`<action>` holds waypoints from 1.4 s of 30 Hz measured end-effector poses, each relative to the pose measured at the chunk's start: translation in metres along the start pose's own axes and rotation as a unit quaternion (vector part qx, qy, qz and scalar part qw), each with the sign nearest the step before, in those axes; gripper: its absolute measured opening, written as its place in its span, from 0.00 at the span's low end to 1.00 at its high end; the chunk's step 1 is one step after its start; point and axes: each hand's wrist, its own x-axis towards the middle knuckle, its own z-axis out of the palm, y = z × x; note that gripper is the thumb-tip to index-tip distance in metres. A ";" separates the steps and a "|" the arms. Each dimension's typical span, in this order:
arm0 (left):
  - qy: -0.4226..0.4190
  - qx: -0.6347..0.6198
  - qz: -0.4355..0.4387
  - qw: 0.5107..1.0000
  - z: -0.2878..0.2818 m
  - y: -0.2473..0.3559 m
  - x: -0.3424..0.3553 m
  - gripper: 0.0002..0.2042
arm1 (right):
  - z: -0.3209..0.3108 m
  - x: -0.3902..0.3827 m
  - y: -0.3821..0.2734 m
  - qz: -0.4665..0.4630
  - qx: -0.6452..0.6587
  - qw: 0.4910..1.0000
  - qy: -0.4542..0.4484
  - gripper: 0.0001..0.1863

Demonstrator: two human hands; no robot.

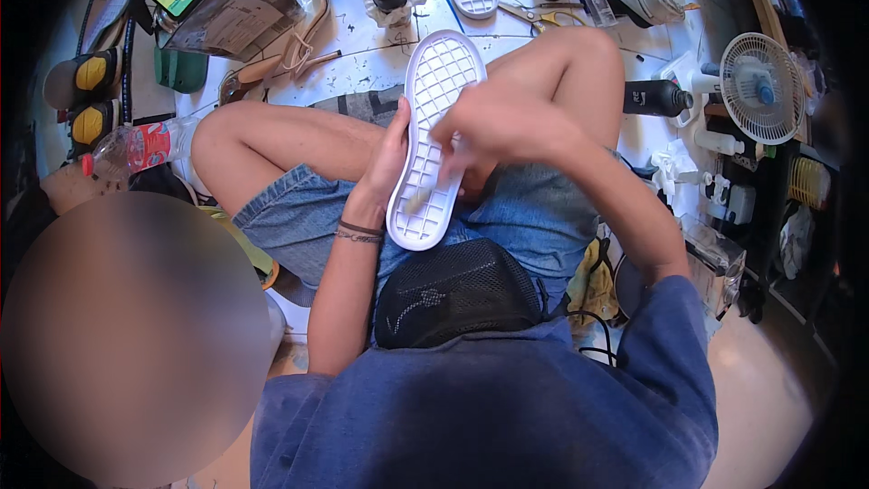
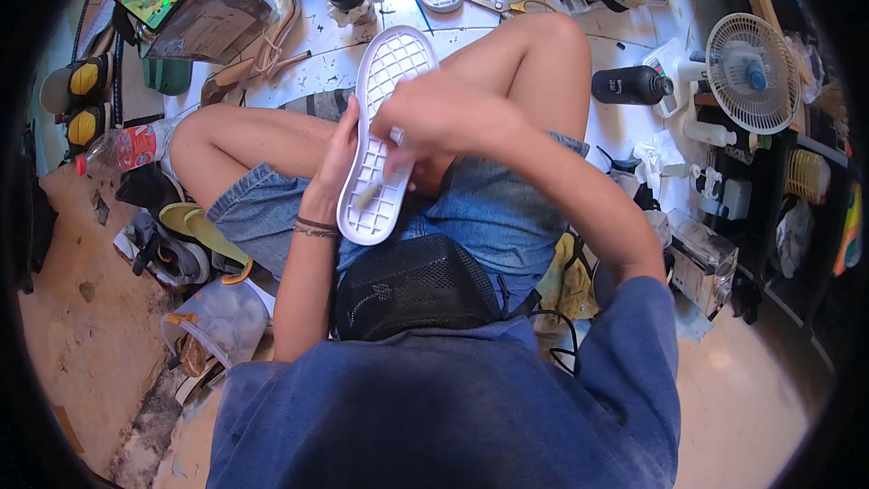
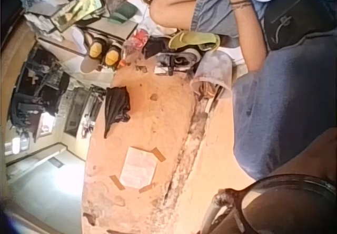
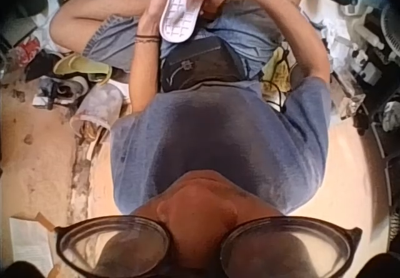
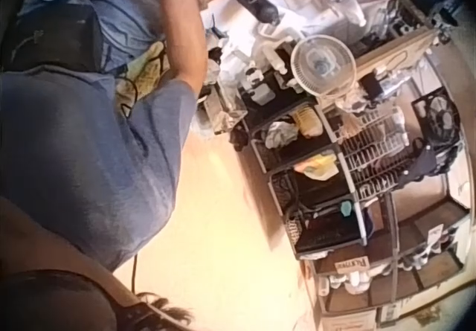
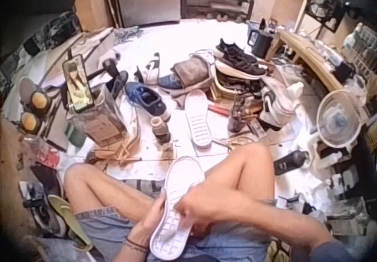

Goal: Applying glue to a shoe sole using a brush in a workshop environment.

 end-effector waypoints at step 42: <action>0.132 -0.035 0.076 0.988 -0.001 -0.004 0.010 0.38 | 0.019 0.012 -0.002 -0.087 0.030 0.996 -0.006 0.15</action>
